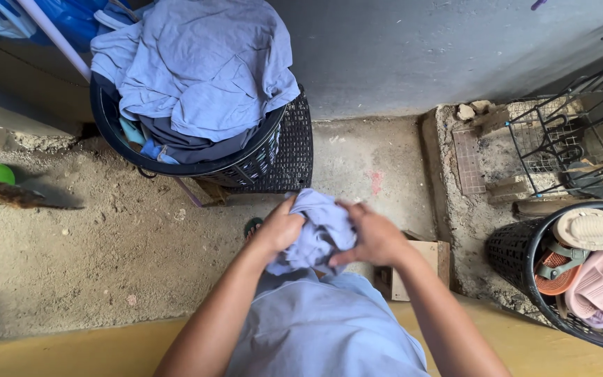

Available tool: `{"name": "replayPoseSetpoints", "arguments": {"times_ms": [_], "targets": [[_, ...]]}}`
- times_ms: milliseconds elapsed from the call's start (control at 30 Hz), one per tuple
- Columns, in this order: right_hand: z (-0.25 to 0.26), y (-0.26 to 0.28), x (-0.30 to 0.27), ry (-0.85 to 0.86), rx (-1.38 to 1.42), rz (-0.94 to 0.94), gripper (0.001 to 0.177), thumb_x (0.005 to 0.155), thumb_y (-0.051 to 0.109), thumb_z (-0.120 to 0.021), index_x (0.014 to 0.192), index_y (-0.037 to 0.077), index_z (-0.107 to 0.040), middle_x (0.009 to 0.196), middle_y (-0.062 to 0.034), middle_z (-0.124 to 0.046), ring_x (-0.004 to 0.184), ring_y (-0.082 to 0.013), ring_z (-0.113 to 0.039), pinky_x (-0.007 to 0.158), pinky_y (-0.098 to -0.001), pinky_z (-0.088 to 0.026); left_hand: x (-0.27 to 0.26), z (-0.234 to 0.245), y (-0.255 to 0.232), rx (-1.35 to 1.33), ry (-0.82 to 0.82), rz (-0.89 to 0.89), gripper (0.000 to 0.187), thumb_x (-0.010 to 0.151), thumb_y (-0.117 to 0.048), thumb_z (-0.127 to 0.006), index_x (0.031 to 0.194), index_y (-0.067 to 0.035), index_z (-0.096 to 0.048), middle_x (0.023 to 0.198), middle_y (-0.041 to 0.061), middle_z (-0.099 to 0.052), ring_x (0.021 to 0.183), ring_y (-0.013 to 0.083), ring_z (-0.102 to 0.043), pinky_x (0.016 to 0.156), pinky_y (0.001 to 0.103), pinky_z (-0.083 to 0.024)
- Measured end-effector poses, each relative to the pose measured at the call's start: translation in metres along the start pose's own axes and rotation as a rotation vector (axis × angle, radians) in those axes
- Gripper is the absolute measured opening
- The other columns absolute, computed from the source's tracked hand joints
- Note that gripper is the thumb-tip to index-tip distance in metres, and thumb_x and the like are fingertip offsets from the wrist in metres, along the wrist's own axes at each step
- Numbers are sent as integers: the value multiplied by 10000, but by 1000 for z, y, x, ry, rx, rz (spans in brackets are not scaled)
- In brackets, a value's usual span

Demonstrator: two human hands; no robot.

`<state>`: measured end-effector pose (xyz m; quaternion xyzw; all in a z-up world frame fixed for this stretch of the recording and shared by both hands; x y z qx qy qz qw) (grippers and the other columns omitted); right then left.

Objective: The person is hanging laundry to dry on a rack.

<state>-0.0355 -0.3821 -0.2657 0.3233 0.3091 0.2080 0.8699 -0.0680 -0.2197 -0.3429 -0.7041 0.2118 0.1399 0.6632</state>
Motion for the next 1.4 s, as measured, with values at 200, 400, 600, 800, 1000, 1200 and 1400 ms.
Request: {"name": "replayPoseSetpoints", "arguments": {"times_ms": [200, 400, 600, 800, 1000, 1200, 1400], "targets": [[-66, -75, 21, 50, 4, 36, 371, 741, 201, -802, 1075, 51, -745, 1053, -172, -754, 1044, -331, -718, 937, -391, -556, 5, -5, 4, -375, 16, -38, 610, 733, 2, -507, 1342, -5, -555, 1127, 120, -657, 1022, 223, -644, 883, 360, -528], [-67, -111, 11, 98, 551, -106, 298, 869, 5, -612, 1144, -19, -726, 1037, -158, -774, 961, -250, -693, 845, -366, -531, -32, 13, -62, 409, 3, -161, 875, 572, -247, -869, 1342, -34, -512, 1201, 133, -672, 1091, 250, -681, 954, 365, -521], [-43, -67, -4, 88, 1289, -267, 401, 784, -67, -597, 1162, 37, -679, 1077, -59, -756, 1007, -188, -710, 881, -329, -570, -36, -16, -36, 768, 128, -75, 617, 607, -403, -929, 1037, -8, -730, 1168, 205, -707, 1122, 345, -677, 984, 428, -533], [-20, -100, 7, 29, 665, -15, 283, 875, -69, -616, 1125, -87, -748, 1045, -161, -756, 939, -202, -645, 820, -342, -519, -31, 3, -33, 803, -97, -322, 314, 762, -236, -834, 992, -27, -789, 1143, 167, -726, 1039, 386, -659, 938, 464, -501], [-24, -79, -1, -1, 1035, -10, 377, 865, -19, -606, 1238, -39, -657, 1173, -103, -728, 1086, -180, -662, 949, -329, -513, -32, 11, -43, 602, -23, -157, 332, 741, -172, -736, 1044, -38, -757, 978, 212, -756, 965, 375, -741, 827, 443, -574], [8, -41, 2, 23, 861, 40, 641, 759, 52, -818, 1344, 2, -562, 1243, -117, -684, 1158, -201, -628, 1019, -347, -479, -47, 5, -60, 563, 55, -143, 460, 714, -285, -798, 1106, -57, -723, 1006, 204, -764, 961, 366, -742, 823, 416, -566], [37, -22, 7, -40, 390, 0, 789, 625, 55, -907, 1343, 53, -580, 1206, -105, -697, 1157, -213, -651, 1012, -345, -511, -49, -4, -3, 477, 272, 101, 490, 805, -412, -800, 1109, -30, -760, 966, 103, -801, 893, 198, -763, 836, 362, -587]]}}
Point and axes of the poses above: each hand's wrist, its own x-axis towards the middle knuckle, its own z-axis out of the back of the hand, y = z × x, the point moved 7 cm from there along x, towards the middle knuckle
